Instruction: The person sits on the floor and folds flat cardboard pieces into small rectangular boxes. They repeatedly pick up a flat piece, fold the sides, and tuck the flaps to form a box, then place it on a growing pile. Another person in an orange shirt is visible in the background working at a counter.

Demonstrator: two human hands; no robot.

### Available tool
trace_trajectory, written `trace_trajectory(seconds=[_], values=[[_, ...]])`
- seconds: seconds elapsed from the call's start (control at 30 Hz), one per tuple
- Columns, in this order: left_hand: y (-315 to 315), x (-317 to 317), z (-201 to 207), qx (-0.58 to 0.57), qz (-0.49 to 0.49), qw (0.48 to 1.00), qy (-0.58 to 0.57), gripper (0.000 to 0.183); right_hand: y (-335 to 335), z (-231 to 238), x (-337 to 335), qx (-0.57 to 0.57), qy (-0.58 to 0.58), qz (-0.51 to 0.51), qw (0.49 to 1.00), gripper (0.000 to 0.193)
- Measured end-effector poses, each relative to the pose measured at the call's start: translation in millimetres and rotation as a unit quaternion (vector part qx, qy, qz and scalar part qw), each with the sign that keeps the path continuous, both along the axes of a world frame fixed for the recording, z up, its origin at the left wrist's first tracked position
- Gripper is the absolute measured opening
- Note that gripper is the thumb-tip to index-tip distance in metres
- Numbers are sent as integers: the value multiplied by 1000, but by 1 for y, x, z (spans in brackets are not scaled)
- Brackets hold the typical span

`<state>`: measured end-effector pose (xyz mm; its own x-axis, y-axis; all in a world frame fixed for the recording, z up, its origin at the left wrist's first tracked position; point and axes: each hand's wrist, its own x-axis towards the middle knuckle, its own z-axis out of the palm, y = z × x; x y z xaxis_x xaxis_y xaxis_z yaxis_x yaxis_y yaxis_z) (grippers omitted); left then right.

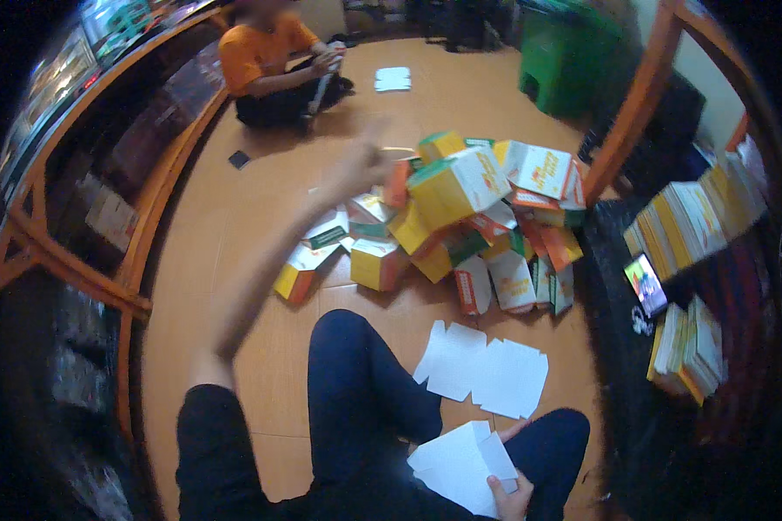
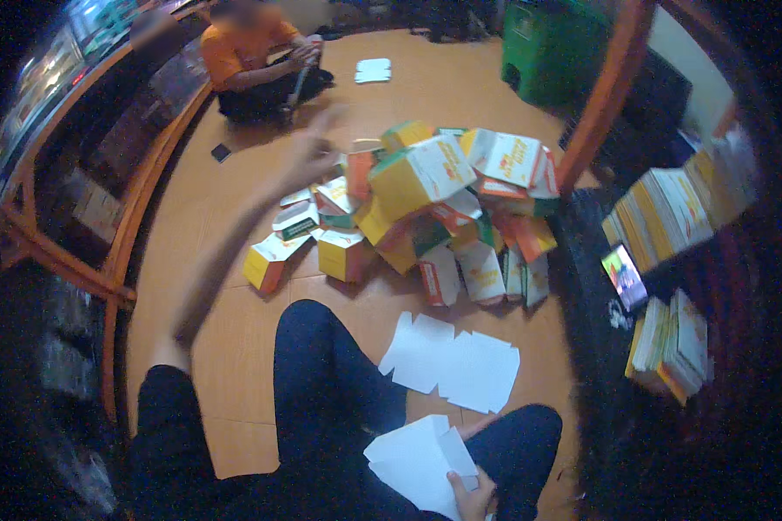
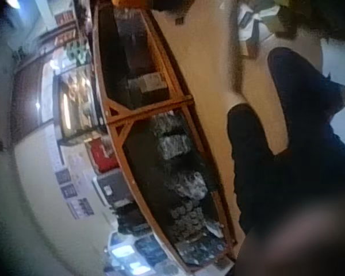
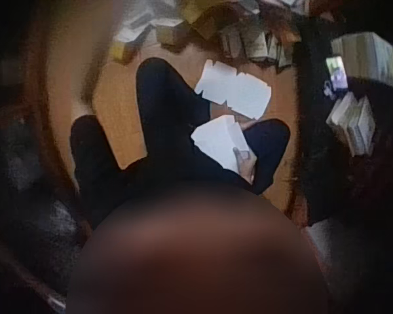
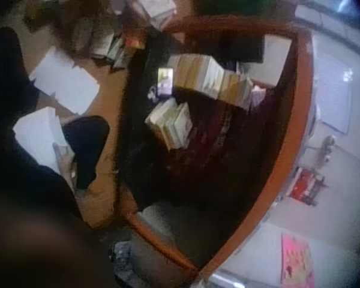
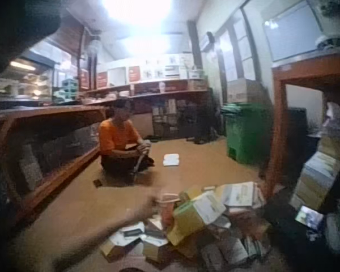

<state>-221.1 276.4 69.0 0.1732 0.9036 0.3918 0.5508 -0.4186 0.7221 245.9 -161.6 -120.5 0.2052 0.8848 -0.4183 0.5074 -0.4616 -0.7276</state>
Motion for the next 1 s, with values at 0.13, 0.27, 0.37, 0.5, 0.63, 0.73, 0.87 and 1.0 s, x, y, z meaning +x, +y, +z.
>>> trace_trajectory(seconds=[0.13,0.27,0.37,0.5,0.63,0.73,0.87,1.0], values=[[26,-94,25,-8,205,963,175,80,6,7,-12,99,79,-9,992,33],[49,-123,22,-33,254,953,163,67,8,9,-15,113,50,0,992,31],[41,-99,0,-13,204,958,199,57,8,17,-15,110,-15,49,993,33],[2,29,-57,-156,-137,928,309,49,20,27,-27,61,-88,102,989,38],[-101,172,-107,-73,-339,860,375,38,40,36,-49,150,-100,136,974,36],[-172,248,-139,-393,-508,714,278,65,50,49,-68,218,-123,171,953,31],[-228,251,-164,-544,-625,535,165,102,62,75,-66,83,-150,274,946,32],[-244,223,-152,-534,-609,559,177,106,77,100,-26,-116,-124,403,899,46]])
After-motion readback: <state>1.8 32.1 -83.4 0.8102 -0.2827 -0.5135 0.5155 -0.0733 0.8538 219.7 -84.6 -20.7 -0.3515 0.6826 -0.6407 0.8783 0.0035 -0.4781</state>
